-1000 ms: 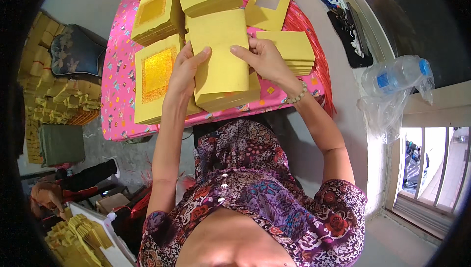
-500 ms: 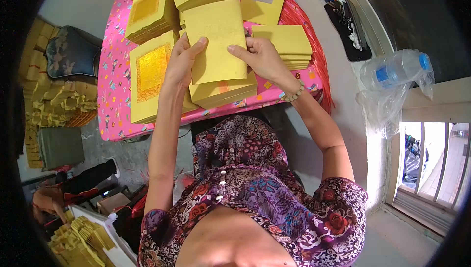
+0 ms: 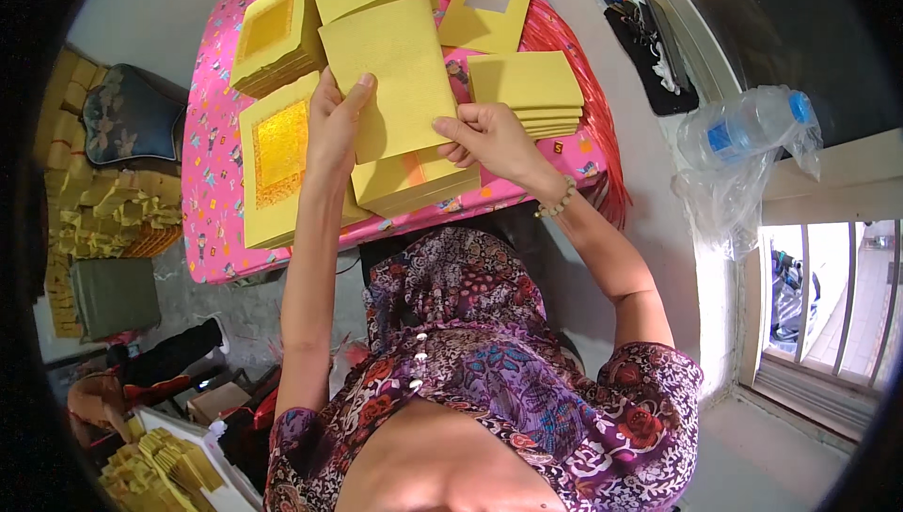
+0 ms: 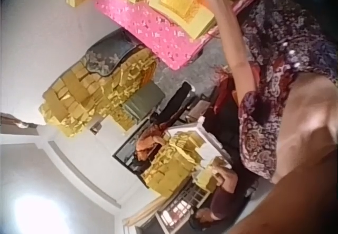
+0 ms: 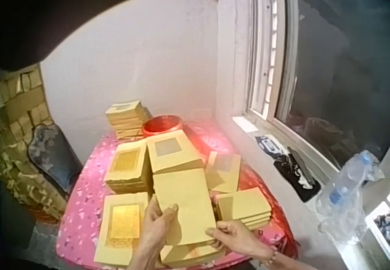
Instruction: Sorting and checking stacks of yellow paper products at a table.
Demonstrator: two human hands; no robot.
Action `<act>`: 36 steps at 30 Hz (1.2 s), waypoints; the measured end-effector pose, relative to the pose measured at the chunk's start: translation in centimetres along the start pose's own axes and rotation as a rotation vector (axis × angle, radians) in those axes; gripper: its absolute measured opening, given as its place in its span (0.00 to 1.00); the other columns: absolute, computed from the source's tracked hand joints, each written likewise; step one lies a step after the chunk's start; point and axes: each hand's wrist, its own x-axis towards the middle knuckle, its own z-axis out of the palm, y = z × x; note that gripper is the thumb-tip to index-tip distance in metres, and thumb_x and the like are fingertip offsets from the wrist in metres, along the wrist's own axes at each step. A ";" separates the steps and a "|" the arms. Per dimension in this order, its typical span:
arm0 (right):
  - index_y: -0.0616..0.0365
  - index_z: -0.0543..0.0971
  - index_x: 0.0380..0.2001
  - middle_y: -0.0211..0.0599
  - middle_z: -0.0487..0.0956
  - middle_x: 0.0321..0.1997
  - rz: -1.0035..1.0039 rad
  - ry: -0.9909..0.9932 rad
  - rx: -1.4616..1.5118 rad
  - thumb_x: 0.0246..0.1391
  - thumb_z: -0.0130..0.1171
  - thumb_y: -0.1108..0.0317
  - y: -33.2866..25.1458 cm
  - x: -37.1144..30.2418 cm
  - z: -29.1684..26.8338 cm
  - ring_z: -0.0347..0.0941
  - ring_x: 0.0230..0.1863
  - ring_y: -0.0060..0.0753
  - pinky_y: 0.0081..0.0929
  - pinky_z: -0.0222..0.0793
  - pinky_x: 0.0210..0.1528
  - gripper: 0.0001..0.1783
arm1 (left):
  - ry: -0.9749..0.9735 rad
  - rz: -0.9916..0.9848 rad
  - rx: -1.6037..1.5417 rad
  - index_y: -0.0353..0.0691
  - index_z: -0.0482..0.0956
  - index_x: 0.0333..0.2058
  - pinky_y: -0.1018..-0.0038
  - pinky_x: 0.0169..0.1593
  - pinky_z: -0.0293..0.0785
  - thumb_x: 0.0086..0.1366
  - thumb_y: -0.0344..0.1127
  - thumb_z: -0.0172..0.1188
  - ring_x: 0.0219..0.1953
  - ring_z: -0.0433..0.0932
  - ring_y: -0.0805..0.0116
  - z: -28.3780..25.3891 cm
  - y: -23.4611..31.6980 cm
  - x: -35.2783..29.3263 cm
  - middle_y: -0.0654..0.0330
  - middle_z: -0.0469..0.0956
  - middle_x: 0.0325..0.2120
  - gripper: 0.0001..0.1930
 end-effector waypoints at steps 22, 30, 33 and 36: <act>0.60 0.75 0.45 0.29 0.81 0.35 -0.065 0.115 0.018 0.57 0.58 0.57 -2.9 0.4 -5.7 0.78 0.33 0.17 0.14 0.73 0.29 0.19 | -0.424 -0.106 0.171 0.32 0.64 0.54 0.75 0.46 0.72 0.62 0.27 0.54 0.43 0.75 0.72 2.2 0.7 1.6 0.56 0.75 0.44 0.21; 0.58 0.74 0.43 0.28 0.80 0.34 -0.120 0.211 0.147 0.55 0.59 0.60 -2.2 1.9 -10.3 0.76 0.29 0.15 0.12 0.73 0.29 0.16 | -0.630 -0.226 0.352 0.34 0.66 0.53 0.77 0.45 0.73 0.60 0.35 0.62 0.41 0.76 0.76 3.4 0.4 5.5 0.60 0.75 0.45 0.24; 0.60 0.74 0.43 0.32 0.79 0.35 -0.111 0.353 0.201 0.55 0.59 0.60 -0.6 2.0 -12.8 0.77 0.29 0.19 0.15 0.74 0.30 0.17 | -0.611 -0.307 0.319 0.34 0.67 0.51 0.76 0.42 0.76 0.58 0.35 0.64 0.40 0.77 0.74 4.0 -0.2 7.0 0.60 0.76 0.41 0.25; 0.61 0.74 0.41 0.35 0.79 0.34 -0.063 0.427 0.171 0.54 0.60 0.59 1.2 2.1 -13.6 0.76 0.28 0.21 0.18 0.73 0.28 0.18 | -0.443 -0.231 0.383 0.32 0.68 0.45 0.72 0.38 0.80 0.56 0.33 0.65 0.38 0.79 0.69 5.3 -2.3 8.6 0.53 0.77 0.36 0.21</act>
